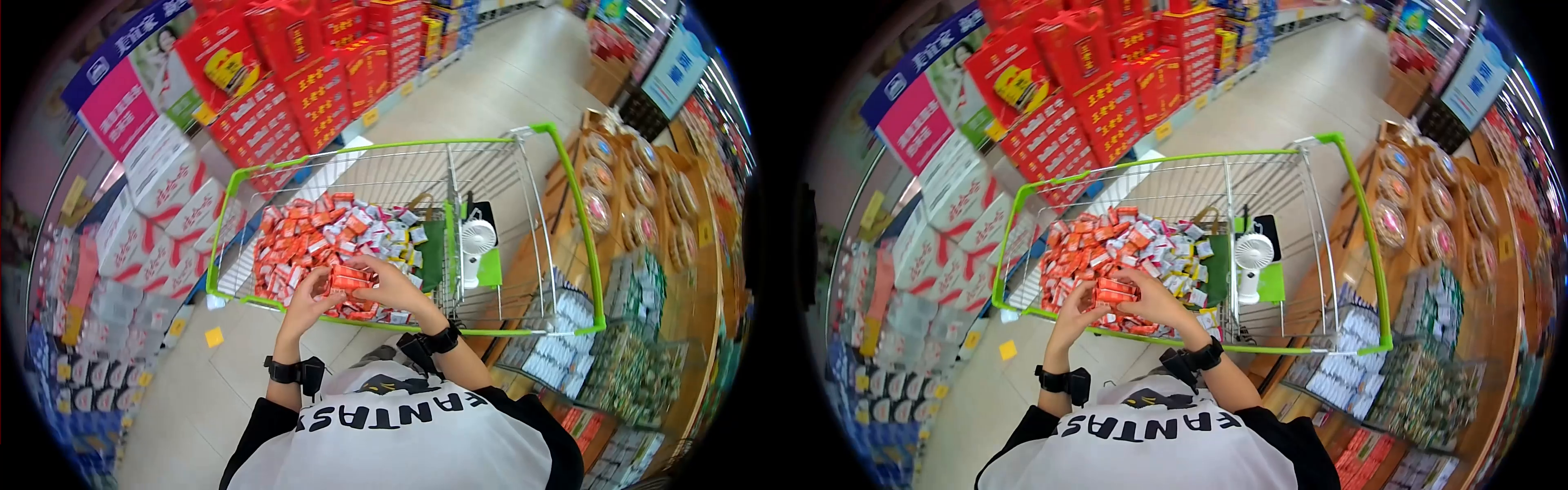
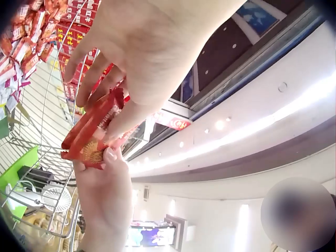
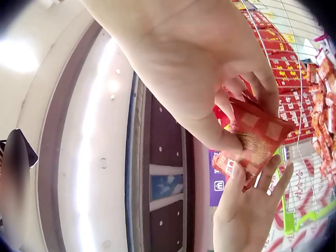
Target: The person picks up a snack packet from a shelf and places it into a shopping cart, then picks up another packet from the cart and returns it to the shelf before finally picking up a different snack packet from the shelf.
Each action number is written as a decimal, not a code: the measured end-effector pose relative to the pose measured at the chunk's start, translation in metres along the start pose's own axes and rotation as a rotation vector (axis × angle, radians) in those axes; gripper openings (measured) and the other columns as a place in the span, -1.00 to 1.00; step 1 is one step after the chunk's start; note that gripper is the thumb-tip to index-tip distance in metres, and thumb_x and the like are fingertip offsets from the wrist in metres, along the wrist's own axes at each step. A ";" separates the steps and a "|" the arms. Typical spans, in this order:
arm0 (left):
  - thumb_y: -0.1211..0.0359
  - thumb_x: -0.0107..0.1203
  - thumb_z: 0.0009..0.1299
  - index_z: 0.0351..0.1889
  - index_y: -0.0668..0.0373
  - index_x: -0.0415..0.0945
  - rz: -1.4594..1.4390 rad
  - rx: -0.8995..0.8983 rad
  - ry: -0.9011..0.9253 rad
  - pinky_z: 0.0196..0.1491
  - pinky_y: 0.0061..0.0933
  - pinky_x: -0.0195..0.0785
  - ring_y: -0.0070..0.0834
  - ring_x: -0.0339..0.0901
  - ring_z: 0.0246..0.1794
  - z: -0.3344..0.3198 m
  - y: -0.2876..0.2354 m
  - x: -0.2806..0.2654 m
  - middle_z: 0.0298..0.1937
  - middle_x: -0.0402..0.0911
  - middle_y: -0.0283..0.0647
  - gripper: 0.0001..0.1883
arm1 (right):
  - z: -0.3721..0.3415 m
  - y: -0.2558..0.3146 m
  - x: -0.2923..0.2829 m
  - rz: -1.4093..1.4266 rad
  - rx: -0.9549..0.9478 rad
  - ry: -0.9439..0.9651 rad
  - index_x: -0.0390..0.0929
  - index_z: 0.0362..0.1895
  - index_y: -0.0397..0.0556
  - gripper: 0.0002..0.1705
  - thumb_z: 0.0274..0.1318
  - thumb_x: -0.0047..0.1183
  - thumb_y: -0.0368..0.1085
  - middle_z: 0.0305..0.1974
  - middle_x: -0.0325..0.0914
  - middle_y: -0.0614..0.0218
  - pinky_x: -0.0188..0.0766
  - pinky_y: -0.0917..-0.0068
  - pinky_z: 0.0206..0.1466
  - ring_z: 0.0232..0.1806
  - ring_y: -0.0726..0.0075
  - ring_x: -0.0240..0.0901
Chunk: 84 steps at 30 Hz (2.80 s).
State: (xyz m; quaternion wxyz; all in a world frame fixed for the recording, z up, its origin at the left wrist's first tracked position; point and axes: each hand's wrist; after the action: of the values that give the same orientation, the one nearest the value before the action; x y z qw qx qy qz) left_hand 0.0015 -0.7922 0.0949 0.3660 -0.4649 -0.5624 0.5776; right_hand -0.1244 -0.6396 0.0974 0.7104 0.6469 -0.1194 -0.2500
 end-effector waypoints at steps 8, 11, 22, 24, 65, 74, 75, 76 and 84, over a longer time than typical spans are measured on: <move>0.42 0.04 0.22 0.01 0.25 0.20 -0.261 -0.036 -0.405 -0.15 -0.58 0.27 -0.55 0.38 -0.16 -0.037 0.006 -0.002 -0.14 0.40 -0.21 -0.59 | 0.028 -0.007 0.035 0.132 0.128 0.123 0.24 0.04 -0.09 -0.35 -0.15 0.19 -0.14 -0.21 0.39 0.21 0.31 0.49 -0.17 -0.17 0.37 0.36; 0.40 0.01 0.24 -0.03 0.23 0.22 -0.274 -0.056 -0.494 -0.19 -0.57 0.29 -0.55 0.40 -0.21 -0.047 0.015 -0.006 -0.15 0.41 -0.20 -0.65 | 0.028 -0.015 0.046 0.032 0.137 0.227 0.20 0.05 -0.15 -0.36 -0.08 0.13 -0.13 -0.19 0.37 0.18 0.34 0.53 -0.24 -0.21 0.42 0.35; 0.33 -0.01 0.26 -0.03 0.21 0.25 -0.227 -0.090 -0.599 -0.19 -0.53 0.31 -0.56 0.41 -0.22 -0.046 0.042 -0.008 -0.23 0.45 -0.26 -0.66 | 0.028 -0.031 0.061 0.159 0.324 0.193 0.08 -0.10 -0.18 -0.46 -0.04 0.10 -0.21 -0.32 0.36 0.08 0.43 0.56 -0.53 -0.51 0.39 0.45; 0.35 -0.02 0.27 -0.11 0.25 0.33 -0.070 -0.085 -0.578 -0.17 -0.56 0.28 -0.58 0.38 -0.17 -0.045 0.055 -0.013 -0.22 0.46 -0.27 -0.73 | 0.030 -0.041 0.065 0.137 0.312 0.137 0.10 -0.11 -0.23 -0.42 -0.07 0.12 -0.17 -0.33 0.38 0.08 0.40 0.56 -0.53 -0.50 0.40 0.45; 0.35 -0.01 0.19 -0.24 0.34 0.45 0.437 -0.251 -0.603 -0.26 -0.47 0.33 -0.38 0.51 -0.34 -0.039 0.082 -0.021 -0.35 0.55 -0.05 -0.75 | 0.052 -0.079 0.082 -0.420 0.283 0.160 0.39 -0.46 -0.18 -0.70 -0.11 0.07 -0.17 -0.54 0.46 0.17 0.31 0.36 -0.42 -0.48 0.24 0.43; 0.38 -0.03 0.20 -0.11 0.34 0.43 0.111 0.008 -0.949 -0.22 -0.55 0.30 -0.43 0.48 -0.30 -0.025 0.066 -0.078 -0.26 0.53 -0.16 -0.69 | 0.077 -0.053 0.084 -0.179 -0.127 0.060 0.26 0.04 -0.11 -0.60 0.09 -0.15 -0.29 -0.07 0.38 0.13 0.29 0.41 -0.04 -0.03 0.25 0.35; 0.37 -0.04 0.21 -0.13 0.33 0.44 0.238 -0.030 -0.915 -0.27 -0.57 0.30 -0.46 0.47 -0.32 -0.029 0.063 -0.079 -0.27 0.53 -0.18 -0.70 | 0.074 -0.054 0.083 -0.180 -0.129 0.059 0.26 0.04 -0.11 -0.60 0.09 -0.15 -0.29 -0.07 0.38 0.13 0.29 0.41 -0.04 -0.03 0.25 0.35; 0.35 -0.05 0.21 -0.15 0.31 0.45 0.364 -0.067 -0.878 -0.31 -0.58 0.29 -0.49 0.47 -0.35 -0.032 0.062 -0.080 -0.29 0.52 -0.20 -0.70 | 0.070 -0.056 0.080 -0.136 -0.109 0.077 0.28 0.02 -0.12 -0.62 0.09 -0.15 -0.29 -0.09 0.39 0.13 0.30 0.42 -0.05 -0.04 0.25 0.35; 0.32 -0.11 0.23 -0.27 0.21 0.48 0.158 -0.218 -0.787 -0.39 -0.60 0.24 -0.59 0.45 -0.40 -0.058 0.079 -0.061 -0.35 0.52 -0.29 -0.78 | 0.050 -0.070 0.067 -0.120 0.016 0.104 0.39 -0.16 -0.17 -0.72 -0.01 -0.09 -0.33 -0.21 0.44 0.17 0.33 0.43 -0.16 -0.21 0.27 0.40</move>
State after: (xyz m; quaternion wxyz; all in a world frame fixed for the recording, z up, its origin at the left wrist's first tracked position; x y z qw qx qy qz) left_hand 0.0826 -0.8396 0.0280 0.0262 -0.2862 -0.6801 0.6744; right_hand -0.1060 -0.7194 0.0256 0.6940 0.6708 -0.0455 -0.2575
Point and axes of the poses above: each hand's wrist, its own z-axis towards the middle knuckle, its own x-axis out of the palm, y = z × x
